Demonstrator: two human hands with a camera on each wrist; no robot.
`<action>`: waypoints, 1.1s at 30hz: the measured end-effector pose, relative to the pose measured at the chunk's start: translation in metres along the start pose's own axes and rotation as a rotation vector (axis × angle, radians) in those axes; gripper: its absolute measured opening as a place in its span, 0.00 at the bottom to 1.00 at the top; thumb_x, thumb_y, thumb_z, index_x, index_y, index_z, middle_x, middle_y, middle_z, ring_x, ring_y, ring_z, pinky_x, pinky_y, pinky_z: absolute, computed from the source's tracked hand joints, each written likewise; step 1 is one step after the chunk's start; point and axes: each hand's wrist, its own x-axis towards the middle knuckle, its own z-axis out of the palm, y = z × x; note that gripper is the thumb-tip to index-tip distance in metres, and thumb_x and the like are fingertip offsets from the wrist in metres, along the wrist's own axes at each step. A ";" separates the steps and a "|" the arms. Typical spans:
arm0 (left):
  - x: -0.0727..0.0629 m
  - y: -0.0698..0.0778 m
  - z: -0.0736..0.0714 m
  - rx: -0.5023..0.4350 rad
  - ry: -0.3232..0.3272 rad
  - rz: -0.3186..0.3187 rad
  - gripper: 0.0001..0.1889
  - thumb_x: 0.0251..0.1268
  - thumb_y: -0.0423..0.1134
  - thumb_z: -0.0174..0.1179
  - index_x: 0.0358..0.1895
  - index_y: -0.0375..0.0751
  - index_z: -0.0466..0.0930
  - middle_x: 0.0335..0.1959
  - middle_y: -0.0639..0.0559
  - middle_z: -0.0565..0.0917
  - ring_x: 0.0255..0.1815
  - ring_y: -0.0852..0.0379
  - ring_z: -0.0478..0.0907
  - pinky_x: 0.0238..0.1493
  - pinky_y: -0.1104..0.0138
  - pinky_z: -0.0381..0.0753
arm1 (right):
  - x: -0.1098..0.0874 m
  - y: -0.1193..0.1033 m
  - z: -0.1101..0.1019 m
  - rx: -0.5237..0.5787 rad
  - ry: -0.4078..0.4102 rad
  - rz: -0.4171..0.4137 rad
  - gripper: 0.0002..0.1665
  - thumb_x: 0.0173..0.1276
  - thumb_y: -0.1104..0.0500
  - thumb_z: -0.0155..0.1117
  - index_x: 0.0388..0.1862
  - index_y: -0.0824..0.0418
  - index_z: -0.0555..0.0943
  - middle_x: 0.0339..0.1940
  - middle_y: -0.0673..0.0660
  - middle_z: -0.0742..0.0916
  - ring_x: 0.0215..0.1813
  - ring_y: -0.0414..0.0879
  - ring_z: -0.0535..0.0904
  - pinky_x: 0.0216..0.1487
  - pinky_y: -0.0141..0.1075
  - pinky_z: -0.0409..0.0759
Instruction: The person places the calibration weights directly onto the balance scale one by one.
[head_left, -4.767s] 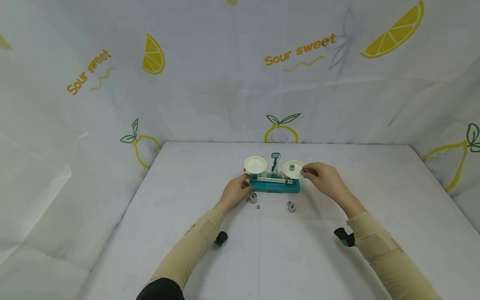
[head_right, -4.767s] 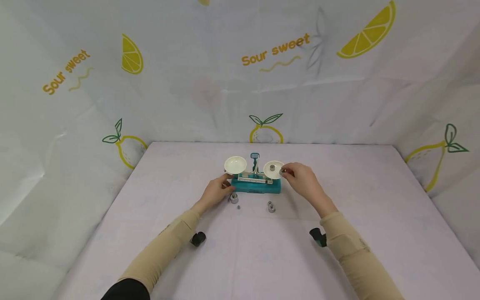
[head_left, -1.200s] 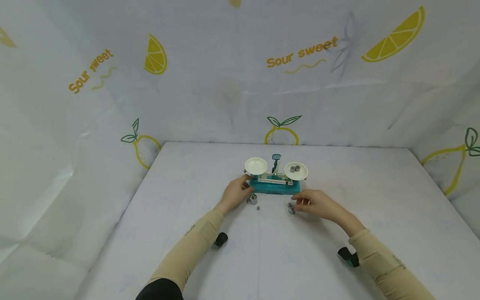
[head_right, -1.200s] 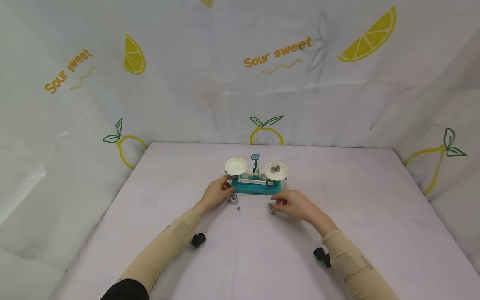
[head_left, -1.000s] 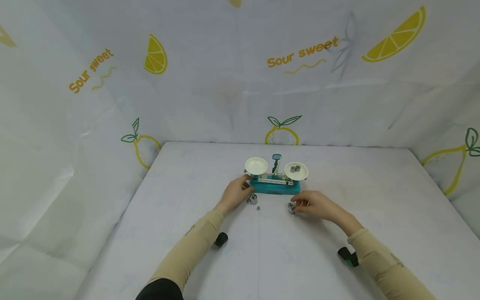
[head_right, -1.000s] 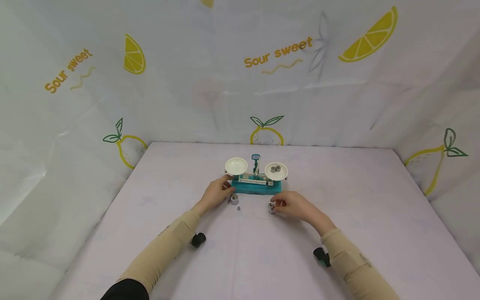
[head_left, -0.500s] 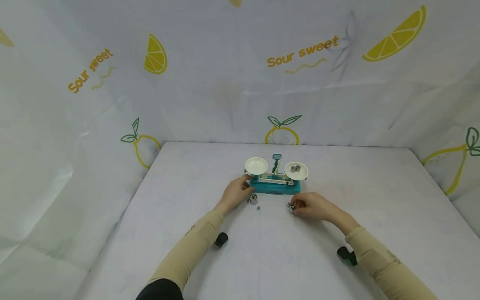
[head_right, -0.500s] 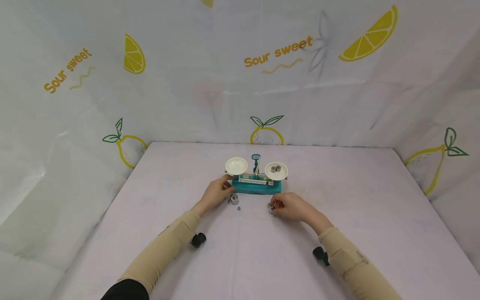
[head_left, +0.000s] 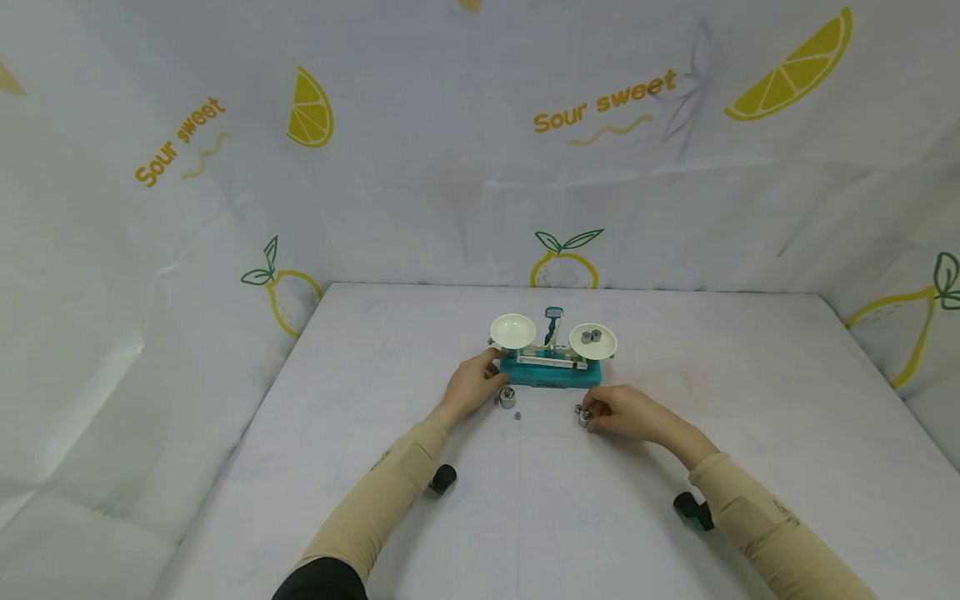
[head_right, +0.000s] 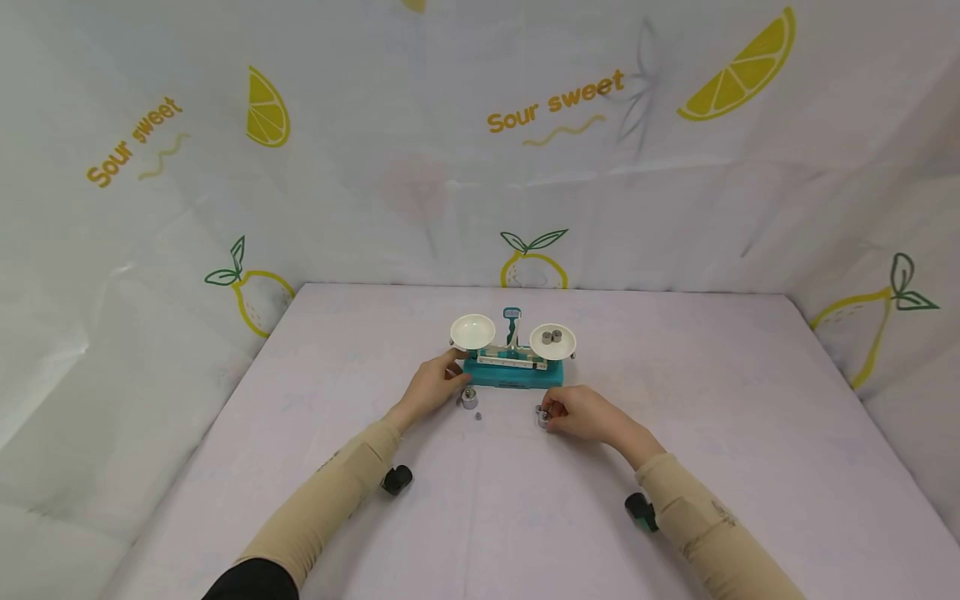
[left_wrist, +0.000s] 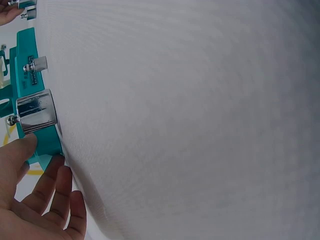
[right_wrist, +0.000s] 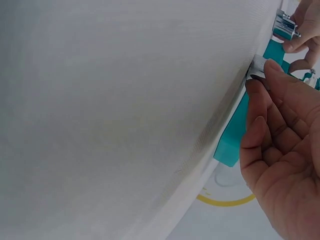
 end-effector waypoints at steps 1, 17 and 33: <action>0.000 0.000 0.000 -0.001 0.000 0.000 0.21 0.65 0.44 0.56 0.61 0.49 0.71 0.44 0.47 0.84 0.42 0.55 0.81 0.43 0.63 0.79 | 0.000 0.000 0.000 -0.001 -0.002 0.000 0.12 0.59 0.61 0.66 0.41 0.62 0.79 0.29 0.48 0.82 0.32 0.38 0.73 0.34 0.29 0.74; 0.001 -0.001 -0.001 -0.004 -0.003 0.000 0.21 0.66 0.45 0.55 0.61 0.50 0.70 0.44 0.47 0.84 0.42 0.55 0.81 0.43 0.63 0.79 | -0.001 -0.001 -0.006 -0.034 0.017 -0.020 0.10 0.61 0.60 0.65 0.41 0.62 0.81 0.29 0.47 0.82 0.32 0.37 0.74 0.34 0.30 0.75; 0.001 -0.001 0.000 0.000 0.002 0.008 0.20 0.66 0.45 0.56 0.61 0.50 0.71 0.44 0.47 0.84 0.42 0.54 0.82 0.44 0.63 0.79 | -0.008 -0.016 -0.027 -0.066 0.192 -0.050 0.10 0.59 0.60 0.65 0.39 0.61 0.79 0.28 0.49 0.82 0.32 0.38 0.74 0.32 0.30 0.75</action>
